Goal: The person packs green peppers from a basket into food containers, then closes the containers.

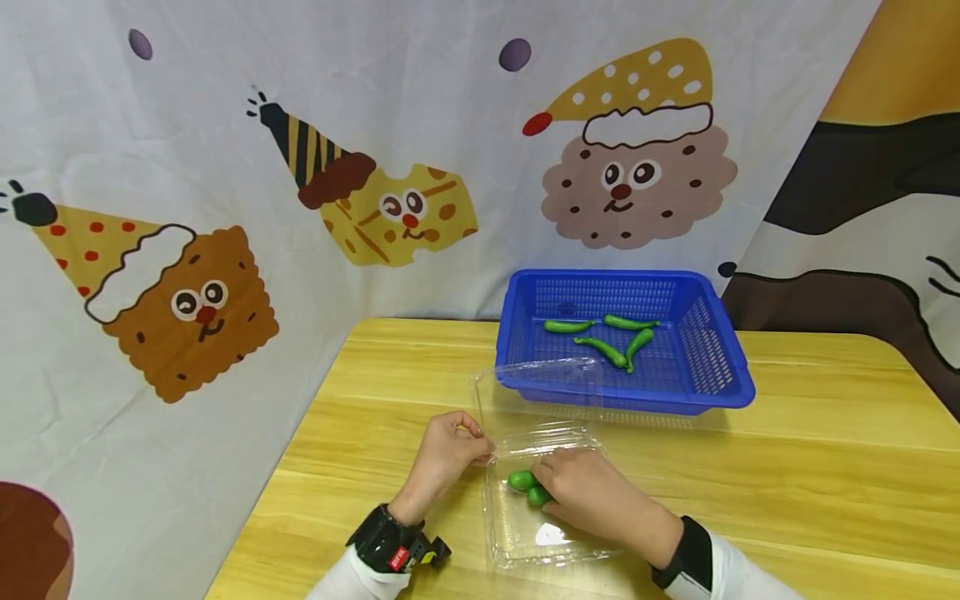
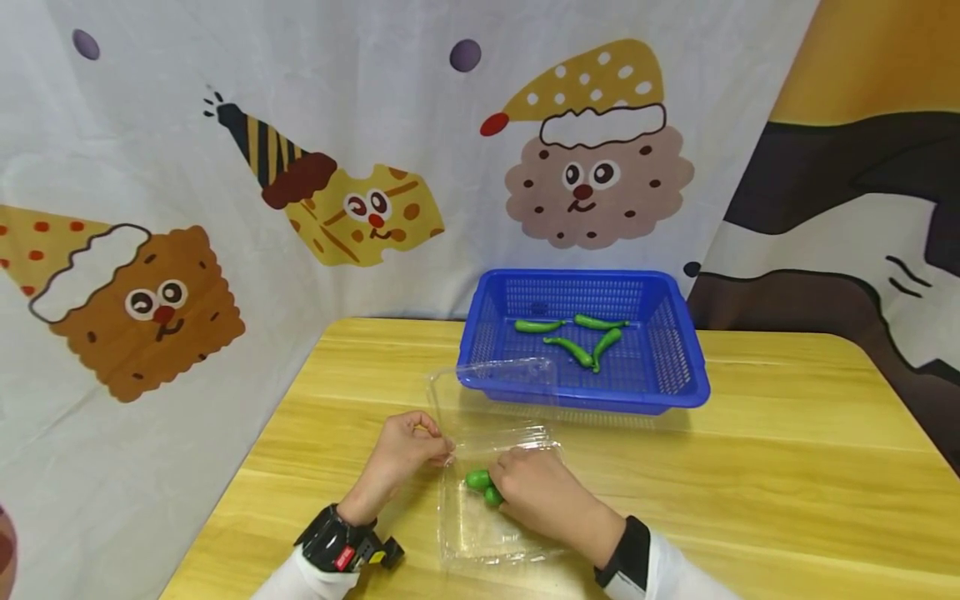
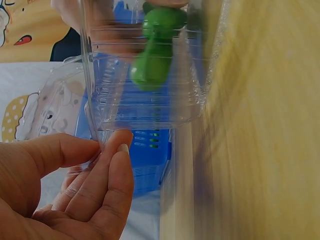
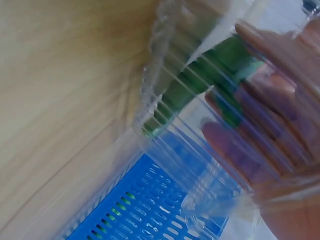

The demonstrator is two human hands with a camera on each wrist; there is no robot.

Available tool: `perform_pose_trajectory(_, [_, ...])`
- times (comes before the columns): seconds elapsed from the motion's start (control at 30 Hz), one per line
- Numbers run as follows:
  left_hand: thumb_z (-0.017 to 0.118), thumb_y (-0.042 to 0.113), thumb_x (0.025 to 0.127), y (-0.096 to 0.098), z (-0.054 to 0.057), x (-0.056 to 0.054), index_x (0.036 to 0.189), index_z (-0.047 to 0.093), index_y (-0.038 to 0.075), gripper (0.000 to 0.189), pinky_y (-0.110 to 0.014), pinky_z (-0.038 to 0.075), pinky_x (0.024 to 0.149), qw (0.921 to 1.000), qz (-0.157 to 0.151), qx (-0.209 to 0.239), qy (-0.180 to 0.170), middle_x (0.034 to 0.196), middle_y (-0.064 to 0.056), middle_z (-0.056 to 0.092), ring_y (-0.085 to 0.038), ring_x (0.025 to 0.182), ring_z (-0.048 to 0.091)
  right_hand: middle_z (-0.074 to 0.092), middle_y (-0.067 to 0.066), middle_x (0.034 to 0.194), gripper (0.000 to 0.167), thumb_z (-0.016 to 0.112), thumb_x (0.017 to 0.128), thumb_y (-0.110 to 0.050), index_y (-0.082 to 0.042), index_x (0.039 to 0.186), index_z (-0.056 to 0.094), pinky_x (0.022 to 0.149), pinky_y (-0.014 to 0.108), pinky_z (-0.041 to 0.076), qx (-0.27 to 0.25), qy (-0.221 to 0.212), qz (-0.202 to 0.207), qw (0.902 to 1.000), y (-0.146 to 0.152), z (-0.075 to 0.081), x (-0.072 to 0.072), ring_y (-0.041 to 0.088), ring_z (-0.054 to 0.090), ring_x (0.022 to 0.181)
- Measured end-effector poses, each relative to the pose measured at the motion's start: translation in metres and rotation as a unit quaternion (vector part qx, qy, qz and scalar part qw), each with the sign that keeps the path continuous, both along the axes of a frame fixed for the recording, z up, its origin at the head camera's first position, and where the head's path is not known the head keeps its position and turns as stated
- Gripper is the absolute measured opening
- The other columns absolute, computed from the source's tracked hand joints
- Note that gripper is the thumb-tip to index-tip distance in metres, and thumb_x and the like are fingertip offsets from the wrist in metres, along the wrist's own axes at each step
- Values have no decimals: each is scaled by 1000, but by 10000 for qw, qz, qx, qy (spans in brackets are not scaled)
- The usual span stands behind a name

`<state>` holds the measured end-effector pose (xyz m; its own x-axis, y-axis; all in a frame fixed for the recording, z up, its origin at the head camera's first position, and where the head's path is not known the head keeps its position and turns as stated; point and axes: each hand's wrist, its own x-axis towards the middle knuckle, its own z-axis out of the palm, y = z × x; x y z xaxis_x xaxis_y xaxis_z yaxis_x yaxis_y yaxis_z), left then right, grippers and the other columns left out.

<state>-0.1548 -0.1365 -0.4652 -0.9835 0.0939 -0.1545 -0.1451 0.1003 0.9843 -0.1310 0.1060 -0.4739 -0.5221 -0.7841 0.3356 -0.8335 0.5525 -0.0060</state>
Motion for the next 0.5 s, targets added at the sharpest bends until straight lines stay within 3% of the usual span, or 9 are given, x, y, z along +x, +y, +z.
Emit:
perform_pose_trajectory(0.27, [74,-8,83,0,-2,-1,87,60,-3,16,-43,68,74,9999,-27,-140,20,80,-17,76,-19,70,75,66,-5,82,33,91,75,-32,-12,90,70,62,26,57,283,445,61,9986,-2,-5,1,11,61,72])
perform_pose_trajectory(0.5, [74,-10,82,-1,0,1,90,60,-5,17,-44,68,73,10000,-4,-52,41,83,-23,75,-21,70,75,66,-5,83,35,91,76,-39,-13,90,72,67,25,59,418,700,76,9966,-2,-3,1,12,60,73])
